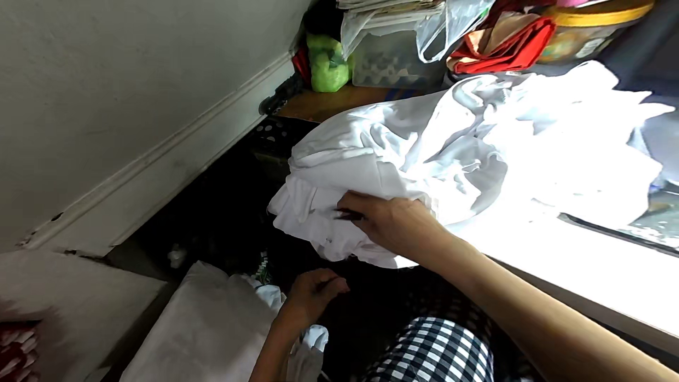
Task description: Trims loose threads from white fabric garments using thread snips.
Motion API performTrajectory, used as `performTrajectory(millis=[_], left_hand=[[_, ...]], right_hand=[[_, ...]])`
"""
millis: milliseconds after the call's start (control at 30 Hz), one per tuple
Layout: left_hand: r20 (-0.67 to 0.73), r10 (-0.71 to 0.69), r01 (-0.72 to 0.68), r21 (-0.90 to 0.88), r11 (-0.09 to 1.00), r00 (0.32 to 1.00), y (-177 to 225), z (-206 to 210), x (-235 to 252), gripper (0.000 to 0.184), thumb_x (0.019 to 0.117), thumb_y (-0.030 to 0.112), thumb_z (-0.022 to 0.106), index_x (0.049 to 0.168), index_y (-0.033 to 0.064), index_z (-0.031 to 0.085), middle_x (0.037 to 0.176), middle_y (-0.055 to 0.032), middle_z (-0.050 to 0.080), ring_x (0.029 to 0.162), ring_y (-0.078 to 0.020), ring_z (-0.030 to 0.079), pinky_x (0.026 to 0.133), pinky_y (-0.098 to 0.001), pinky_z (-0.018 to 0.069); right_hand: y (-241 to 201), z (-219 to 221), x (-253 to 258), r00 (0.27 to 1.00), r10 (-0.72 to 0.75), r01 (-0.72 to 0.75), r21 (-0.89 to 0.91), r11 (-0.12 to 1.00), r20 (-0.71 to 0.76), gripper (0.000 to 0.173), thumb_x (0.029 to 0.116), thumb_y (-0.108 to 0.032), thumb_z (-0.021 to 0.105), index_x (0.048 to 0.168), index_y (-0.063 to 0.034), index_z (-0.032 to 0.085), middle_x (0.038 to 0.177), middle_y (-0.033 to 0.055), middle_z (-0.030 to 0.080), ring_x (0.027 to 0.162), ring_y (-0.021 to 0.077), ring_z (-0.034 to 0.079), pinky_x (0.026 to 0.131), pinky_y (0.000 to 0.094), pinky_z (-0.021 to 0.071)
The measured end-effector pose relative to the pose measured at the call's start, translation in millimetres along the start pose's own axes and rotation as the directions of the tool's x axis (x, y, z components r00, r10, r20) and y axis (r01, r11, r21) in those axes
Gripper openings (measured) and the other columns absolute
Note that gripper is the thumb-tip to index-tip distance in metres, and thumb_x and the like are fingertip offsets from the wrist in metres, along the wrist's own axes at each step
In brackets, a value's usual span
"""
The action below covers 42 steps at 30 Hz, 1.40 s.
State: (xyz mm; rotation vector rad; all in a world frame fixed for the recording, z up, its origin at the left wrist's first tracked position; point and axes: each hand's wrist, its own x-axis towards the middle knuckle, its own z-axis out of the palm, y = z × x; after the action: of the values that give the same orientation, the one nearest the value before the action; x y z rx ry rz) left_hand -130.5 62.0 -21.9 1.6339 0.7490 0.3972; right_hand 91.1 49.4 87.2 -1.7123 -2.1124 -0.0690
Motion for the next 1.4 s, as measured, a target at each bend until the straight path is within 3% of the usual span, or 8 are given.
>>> performTrajectory(millis=[100,267,533,700,867,1133,1300,1400], left_hand=[[-0.060,-0.027,0.023,-0.067,0.997,0.998,7,-1,2,0.023,0.1047,0.018,0.055,0.112,0.0019,0.069,0.103,-0.0014,0.070,0.091,-0.0068,0.067,0.084,-0.0250,0.0562],[-0.293,-0.003,-0.071,-0.244,0.967,0.956,12,-7,10,0.021,0.1055,0.013,0.051,0.112,0.0004,0.066,0.092,-0.0021,0.067,0.079,-0.0098,0.064,0.074,-0.0256,0.0558],[-0.434,-0.086,-0.168,-0.513,0.842,0.897,23,-5,20,0.026,0.1089,0.011,0.041,0.109,-0.0023,0.064,0.090,-0.0061,0.067,0.079,-0.0132,0.066,0.077,-0.0279,0.0581],[-0.415,-0.076,-0.256,-0.684,0.683,0.907,40,1,31,0.038,0.1121,0.020,0.028,0.121,0.0004,0.059,0.101,-0.0113,0.071,0.089,-0.0196,0.072,0.085,-0.0347,0.0599],[-0.369,-0.014,-0.313,-0.809,0.498,0.930,62,4,46,0.064,0.1086,0.054,0.016,0.148,0.0139,0.045,0.132,-0.0115,0.064,0.114,-0.0258,0.068,0.098,-0.0416,0.0556],[-0.474,-0.110,-0.366,-0.789,0.494,0.873,68,7,48,0.024,0.1107,0.019,0.037,0.118,0.0092,0.057,0.107,-0.0084,0.069,0.095,-0.0197,0.070,0.088,-0.0384,0.0588],[-0.511,-0.144,-0.363,-0.755,0.546,0.847,72,-2,49,0.025,0.1108,0.019,0.038,0.130,0.0124,0.052,0.110,-0.0100,0.068,0.096,-0.0239,0.071,0.085,-0.0427,0.0605],[-0.551,-0.153,-0.347,-0.692,0.633,0.820,75,-9,48,0.022,0.1103,0.017,0.041,0.117,0.0075,0.060,0.107,-0.0093,0.068,0.094,-0.0225,0.070,0.083,-0.0411,0.0599]], right_hand=[[10,-16,14,0.999,0.036,-0.025,0.316,0.948,-0.030,0.014,0.1012,-0.023,0.063,0.106,-0.0152,0.073,0.083,0.0013,0.069,0.071,0.0161,0.065,0.062,0.0426,0.0544],[26,-39,27,0.971,0.240,-0.172,0.689,0.704,-0.002,0.015,0.1031,-0.020,0.061,0.099,-0.0078,0.067,0.069,-0.0066,0.053,0.052,-0.0028,0.042,0.049,0.0161,0.0370],[46,-42,31,0.777,0.612,-0.272,0.955,0.117,0.146,0.012,0.1062,-0.016,0.054,0.100,-0.0120,0.064,0.059,-0.0058,0.048,0.037,-0.0016,0.033,0.034,0.0139,0.0320],[54,-38,22,0.888,0.442,-0.195,0.975,0.108,0.128,0.020,0.1076,-0.015,0.049,0.096,-0.0096,0.065,0.056,-0.0048,0.047,0.038,-0.0007,0.035,0.036,0.0141,0.0340],[63,-48,10,0.933,0.325,-0.254,0.922,0.291,0.154,0.026,0.1096,-0.019,0.045,0.111,-0.0112,0.070,0.088,-0.0049,0.068,0.042,-0.0036,0.037,0.037,0.0114,0.0342],[62,-46,-5,0.922,0.379,-0.275,0.814,0.511,0.073,0.039,0.0988,0.001,0.058,0.135,-0.0148,0.059,0.115,-0.0027,0.064,0.048,-0.0015,0.036,0.040,0.0143,0.0317],[64,-46,-8,0.857,0.511,-0.362,0.786,0.501,0.070,0.043,0.1012,-0.003,0.058,0.141,-0.0168,0.054,0.108,-0.0005,0.064,0.048,0.0007,0.037,0.042,0.0175,0.0327],[65,-48,-11,0.815,0.569,-0.415,0.796,0.440,0.111,0.044,0.1010,-0.009,0.062,0.143,-0.0149,0.052,0.099,0.0010,0.063,0.048,0.0012,0.037,0.041,0.0176,0.0335]])
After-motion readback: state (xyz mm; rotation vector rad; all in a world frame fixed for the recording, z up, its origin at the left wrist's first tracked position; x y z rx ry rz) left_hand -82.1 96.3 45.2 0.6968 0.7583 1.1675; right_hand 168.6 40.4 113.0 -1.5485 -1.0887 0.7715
